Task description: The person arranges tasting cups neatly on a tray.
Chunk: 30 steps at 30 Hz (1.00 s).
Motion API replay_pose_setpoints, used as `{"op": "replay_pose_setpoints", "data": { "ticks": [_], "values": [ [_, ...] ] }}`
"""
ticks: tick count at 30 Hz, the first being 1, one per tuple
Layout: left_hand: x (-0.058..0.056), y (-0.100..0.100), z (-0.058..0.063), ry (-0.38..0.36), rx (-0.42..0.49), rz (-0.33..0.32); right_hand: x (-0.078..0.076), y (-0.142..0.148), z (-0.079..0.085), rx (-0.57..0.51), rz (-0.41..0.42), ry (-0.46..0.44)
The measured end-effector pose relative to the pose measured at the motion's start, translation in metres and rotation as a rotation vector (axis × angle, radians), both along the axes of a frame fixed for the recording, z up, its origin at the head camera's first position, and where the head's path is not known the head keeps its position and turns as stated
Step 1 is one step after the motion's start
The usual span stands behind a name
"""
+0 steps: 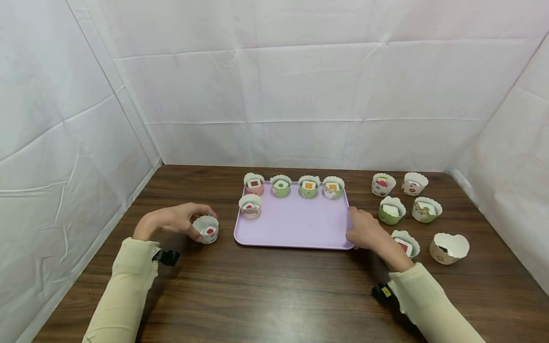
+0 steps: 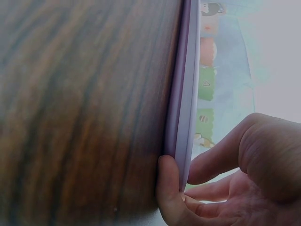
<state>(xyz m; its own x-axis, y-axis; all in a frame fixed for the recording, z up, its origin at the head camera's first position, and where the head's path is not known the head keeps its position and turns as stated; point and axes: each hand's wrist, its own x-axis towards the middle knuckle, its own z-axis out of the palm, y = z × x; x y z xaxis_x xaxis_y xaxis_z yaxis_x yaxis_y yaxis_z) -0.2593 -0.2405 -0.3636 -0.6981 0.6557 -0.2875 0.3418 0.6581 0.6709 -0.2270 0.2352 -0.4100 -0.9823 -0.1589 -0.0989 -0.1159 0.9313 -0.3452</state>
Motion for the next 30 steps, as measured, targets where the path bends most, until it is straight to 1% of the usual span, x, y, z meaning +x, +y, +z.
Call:
{"op": "replay_pose_setpoints", "data": {
  "ticks": [3,6,11,17,20,24,30],
  "values": [
    [0.0,-0.001,0.0,0.037,0.005,-0.001,-0.001,0.0,-0.001,0.005,0.002,0.001],
    [0.0,-0.002,0.001,0.076,0.015,0.021,-0.001,0.0,-0.002,0.009,0.004,0.004],
    [0.0,-0.001,0.003,0.145,0.064,0.064,-0.001,0.002,-0.002,0.01,0.002,0.014],
    [0.001,0.004,0.003,0.29,0.1,0.142,-0.001,0.002,-0.001,-0.003,0.001,0.006],
    [0.002,0.007,0.002,0.345,0.12,0.179,-0.002,0.001,-0.002,0.0,-0.001,0.009],
    [0.002,0.012,0.001,0.386,0.143,0.218,-0.002,0.0,-0.002,0.004,0.0,0.012],
    [0.001,0.025,0.001,0.429,0.195,0.282,-0.001,0.0,-0.001,0.003,-0.007,0.007]
  ]
}}
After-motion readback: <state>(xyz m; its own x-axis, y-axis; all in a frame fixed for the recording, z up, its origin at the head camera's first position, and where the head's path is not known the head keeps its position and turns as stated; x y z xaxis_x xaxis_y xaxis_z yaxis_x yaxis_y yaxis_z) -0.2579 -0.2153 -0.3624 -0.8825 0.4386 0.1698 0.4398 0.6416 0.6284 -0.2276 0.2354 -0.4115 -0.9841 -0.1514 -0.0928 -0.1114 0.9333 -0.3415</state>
